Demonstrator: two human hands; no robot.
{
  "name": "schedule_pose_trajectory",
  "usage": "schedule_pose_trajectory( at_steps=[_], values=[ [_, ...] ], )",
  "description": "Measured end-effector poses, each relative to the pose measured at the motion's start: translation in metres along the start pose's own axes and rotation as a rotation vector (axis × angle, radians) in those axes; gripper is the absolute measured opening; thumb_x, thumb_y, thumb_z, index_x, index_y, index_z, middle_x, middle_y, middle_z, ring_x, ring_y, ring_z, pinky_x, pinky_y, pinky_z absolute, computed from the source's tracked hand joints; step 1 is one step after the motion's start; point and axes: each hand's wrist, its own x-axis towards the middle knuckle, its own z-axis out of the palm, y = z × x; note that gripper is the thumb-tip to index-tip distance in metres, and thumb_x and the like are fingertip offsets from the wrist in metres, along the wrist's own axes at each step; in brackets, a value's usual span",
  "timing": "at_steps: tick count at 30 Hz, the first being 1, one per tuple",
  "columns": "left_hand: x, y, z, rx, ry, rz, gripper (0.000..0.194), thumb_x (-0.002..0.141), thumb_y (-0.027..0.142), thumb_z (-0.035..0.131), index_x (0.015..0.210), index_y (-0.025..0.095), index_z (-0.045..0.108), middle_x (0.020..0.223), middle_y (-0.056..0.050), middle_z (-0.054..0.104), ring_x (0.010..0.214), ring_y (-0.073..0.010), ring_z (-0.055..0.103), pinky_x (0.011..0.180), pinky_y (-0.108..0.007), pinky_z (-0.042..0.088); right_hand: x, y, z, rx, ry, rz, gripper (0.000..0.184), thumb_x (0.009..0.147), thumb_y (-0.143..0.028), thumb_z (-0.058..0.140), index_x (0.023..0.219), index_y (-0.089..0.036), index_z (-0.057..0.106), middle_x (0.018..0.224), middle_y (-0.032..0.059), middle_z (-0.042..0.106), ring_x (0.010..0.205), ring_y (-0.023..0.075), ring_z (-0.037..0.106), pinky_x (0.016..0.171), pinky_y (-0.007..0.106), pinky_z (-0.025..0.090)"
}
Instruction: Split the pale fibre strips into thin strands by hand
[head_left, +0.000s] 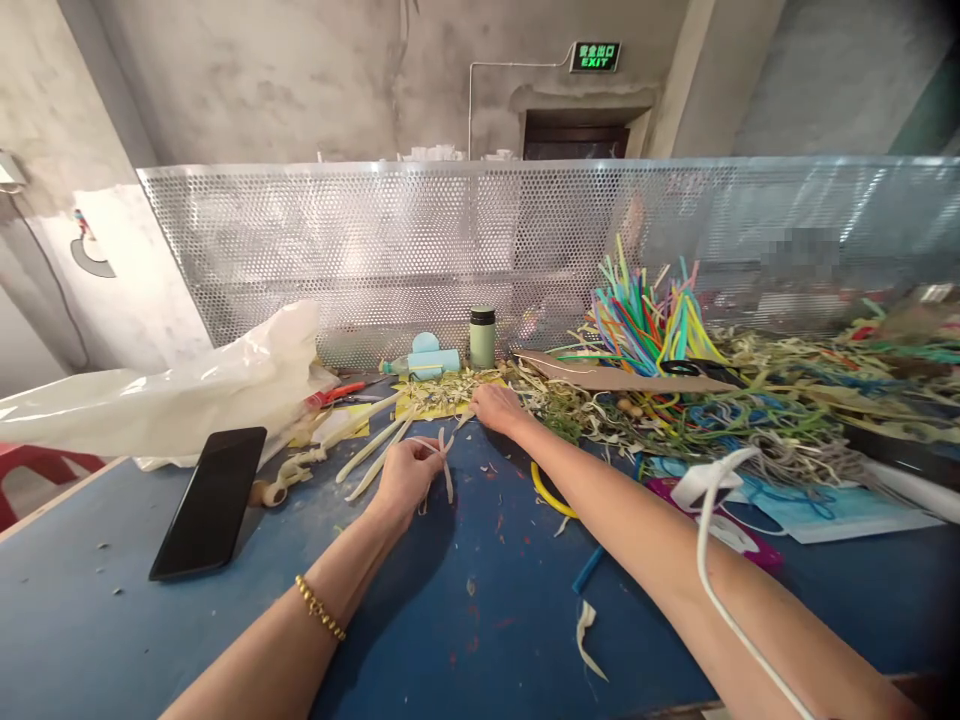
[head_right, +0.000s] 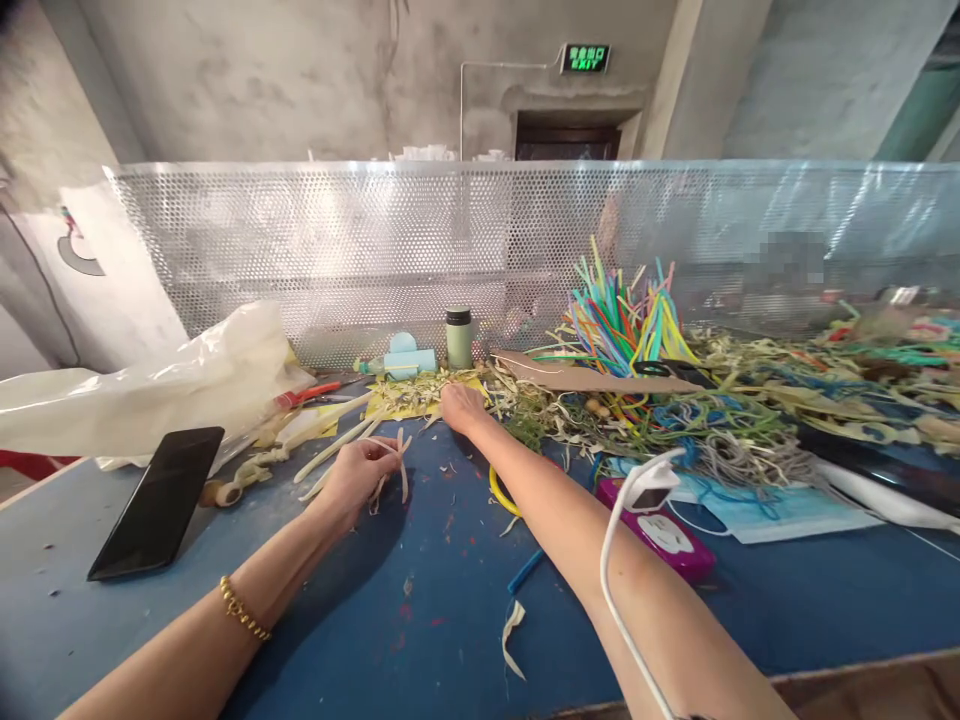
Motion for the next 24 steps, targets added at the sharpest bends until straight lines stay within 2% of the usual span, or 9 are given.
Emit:
schedule_pose_trajectory(
  at_steps=[3,6,8,10,13,17,19,21,24],
  values=[
    [0.008,-0.006,-0.005,0.137,-0.007,0.015,0.010,0.063,0.025,0.065,0.062,0.015,0.065,0.066,-0.004,0.065,0.057,-0.0146,0.054,0.052,-0.024,0.038,0.010,0.003,0.016,0.033,-0.006,0.015,0.034,0.095,-0.034,0.059,0.124,-0.016,0.058,0.124,0.0103,0.059,0.105,0.0221,0.062,0.088,0.043,0.054],
    [0.011,-0.008,-0.009,0.272,-0.043,0.034,0.005,0.065,0.019,0.064,0.062,0.016,0.066,0.063,-0.003,0.064,0.058,-0.0154,0.055,0.055,-0.025,0.038,0.012,0.010,0.017,0.107,0.020,0.023,0.032,0.095,-0.034,0.058,0.122,-0.016,0.059,0.122,0.0094,0.061,0.103,0.0212,0.063,0.087,0.042,0.054],
    [0.010,-0.005,-0.011,0.363,-0.076,0.043,0.010,0.066,0.015,0.061,0.058,0.017,0.066,0.059,-0.002,0.062,0.057,-0.0158,0.055,0.056,-0.026,0.037,0.010,0.015,0.008,0.171,0.054,0.028,0.026,0.094,-0.034,0.060,0.111,-0.014,0.064,0.111,0.0077,0.066,0.095,0.0194,0.065,0.083,0.038,0.055],
    [0.008,0.001,-0.014,0.456,-0.096,0.048,0.015,0.064,0.012,0.060,0.051,0.017,0.065,0.052,-0.002,0.058,0.055,-0.0171,0.053,0.057,-0.028,0.034,0.002,0.019,-0.005,0.248,0.105,0.030,0.020,0.090,-0.030,0.063,0.092,-0.011,0.069,0.088,0.0060,0.071,0.081,0.0174,0.066,0.074,0.030,0.054],
    [0.004,0.013,-0.025,0.573,-0.095,0.071,0.022,0.063,0.012,0.063,0.042,0.019,0.058,0.044,-0.002,0.049,0.054,-0.0196,0.052,0.058,-0.030,0.032,-0.022,0.021,-0.027,0.381,0.194,0.013,0.018,0.085,-0.025,0.060,0.079,-0.010,0.070,0.063,0.0038,0.068,0.060,0.0138,0.062,0.058,0.023,0.048],
    [-0.006,0.039,-0.037,0.645,-0.021,0.158,0.023,0.068,0.024,0.068,0.047,0.019,0.060,0.051,-0.005,0.055,0.063,-0.0228,0.056,0.060,-0.030,0.032,-0.066,0.012,-0.051,0.522,0.314,-0.042,0.018,0.083,-0.027,0.058,0.080,-0.012,0.066,0.067,0.0034,0.069,0.052,0.0117,0.059,0.052,0.022,0.045],
    [-0.015,0.054,-0.033,0.559,-0.062,0.205,0.030,0.073,0.036,0.067,0.049,0.019,0.062,0.053,-0.006,0.057,0.062,-0.0217,0.057,0.058,-0.029,0.033,-0.087,0.002,-0.058,0.557,0.395,-0.059,0.017,0.084,-0.030,0.057,0.079,-0.014,0.063,0.071,0.0043,0.068,0.057,0.0124,0.060,0.055,0.023,0.046],
    [-0.026,0.067,-0.022,0.264,-0.180,0.171,0.033,0.077,0.044,0.065,0.057,0.017,0.067,0.058,-0.006,0.062,0.058,-0.0192,0.057,0.056,-0.028,0.036,-0.105,-0.012,-0.062,0.620,0.535,-0.121,0.017,0.086,-0.031,0.057,0.079,-0.016,0.061,0.070,0.0035,0.066,0.060,0.0132,0.059,0.058,0.023,0.045],
    [-0.041,0.077,0.000,-0.213,-0.201,0.138,0.027,0.074,0.041,0.069,0.079,0.015,0.073,0.075,-0.006,0.068,0.062,-0.0158,0.060,0.059,-0.026,0.041,-0.127,-0.033,-0.061,0.704,0.621,-0.226,0.015,0.089,-0.030,0.054,0.081,-0.018,0.057,0.071,0.0025,0.064,0.059,0.0124,0.057,0.059,0.024,0.045]
  ],
)
